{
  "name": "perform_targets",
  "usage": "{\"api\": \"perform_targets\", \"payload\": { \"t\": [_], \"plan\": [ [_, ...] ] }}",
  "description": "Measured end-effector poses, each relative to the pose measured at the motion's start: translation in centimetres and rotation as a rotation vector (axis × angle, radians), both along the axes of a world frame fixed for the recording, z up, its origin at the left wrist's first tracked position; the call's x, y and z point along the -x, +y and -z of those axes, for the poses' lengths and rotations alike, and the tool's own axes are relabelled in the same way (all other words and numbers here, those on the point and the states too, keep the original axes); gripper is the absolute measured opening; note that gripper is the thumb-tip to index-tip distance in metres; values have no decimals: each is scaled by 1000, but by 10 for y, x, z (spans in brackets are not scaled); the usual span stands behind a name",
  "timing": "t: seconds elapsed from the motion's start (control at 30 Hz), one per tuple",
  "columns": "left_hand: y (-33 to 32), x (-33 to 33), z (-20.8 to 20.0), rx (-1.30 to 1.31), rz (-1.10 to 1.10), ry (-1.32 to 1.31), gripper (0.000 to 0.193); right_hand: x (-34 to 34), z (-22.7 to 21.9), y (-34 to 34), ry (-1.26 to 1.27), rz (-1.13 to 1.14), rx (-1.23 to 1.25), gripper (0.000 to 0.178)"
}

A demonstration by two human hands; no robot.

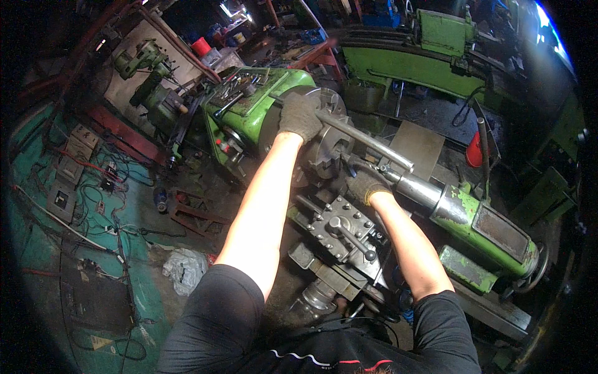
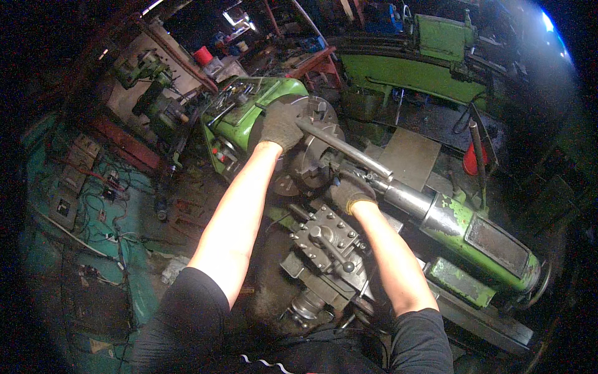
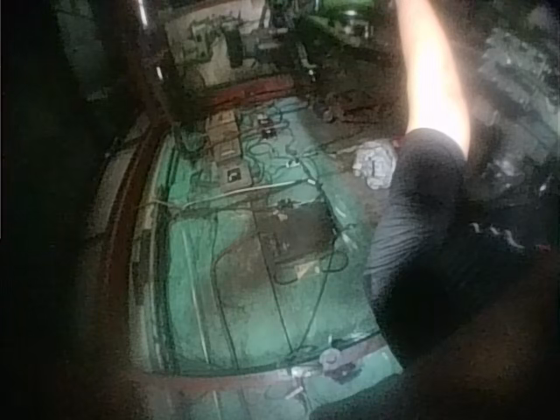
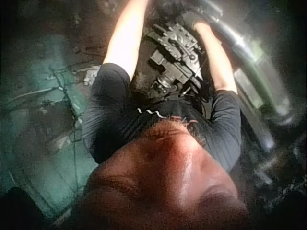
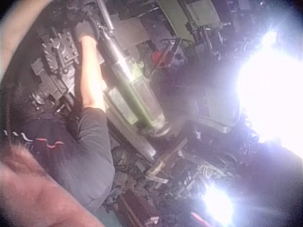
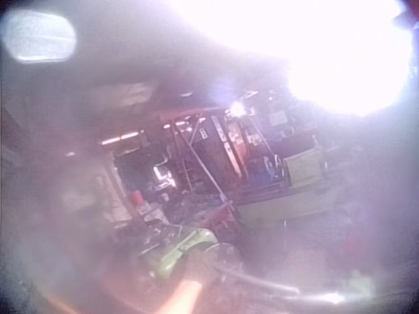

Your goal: The person operates a green metal lathe in a workshop. They adjust the chuck and controls, connect an air hose, and use a pneumatic tool to tighten the chuck jaws.

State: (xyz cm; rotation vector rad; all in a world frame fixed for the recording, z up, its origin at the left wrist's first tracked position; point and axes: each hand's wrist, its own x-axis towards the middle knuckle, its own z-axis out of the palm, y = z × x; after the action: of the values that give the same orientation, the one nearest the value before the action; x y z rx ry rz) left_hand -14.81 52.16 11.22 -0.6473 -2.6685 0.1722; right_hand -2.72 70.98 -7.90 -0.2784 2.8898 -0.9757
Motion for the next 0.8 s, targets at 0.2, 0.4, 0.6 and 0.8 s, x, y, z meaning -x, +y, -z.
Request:
{"api": "perform_targets", "payload": {
  "t": [0.2, 0.4, 0.6, 0.8],
  "plan": [
    [-2, 1, 1, -18, 21, 10, 32, -15, -24, -5, -35, 71, 2, 50],
    [-3, 7, 5, -13, 4, 8, 33, -8, -16, -2, 8, 53, 1, 50],
    [-3, -1, 3, -53, 45, 39, 32, -15, -30, 0, -36, 11, -87, 52],
    [-4, 1, 2, -8, 33, 9, 34, -24, -39, 2, -50, 58, -8, 49]
  ]
}}
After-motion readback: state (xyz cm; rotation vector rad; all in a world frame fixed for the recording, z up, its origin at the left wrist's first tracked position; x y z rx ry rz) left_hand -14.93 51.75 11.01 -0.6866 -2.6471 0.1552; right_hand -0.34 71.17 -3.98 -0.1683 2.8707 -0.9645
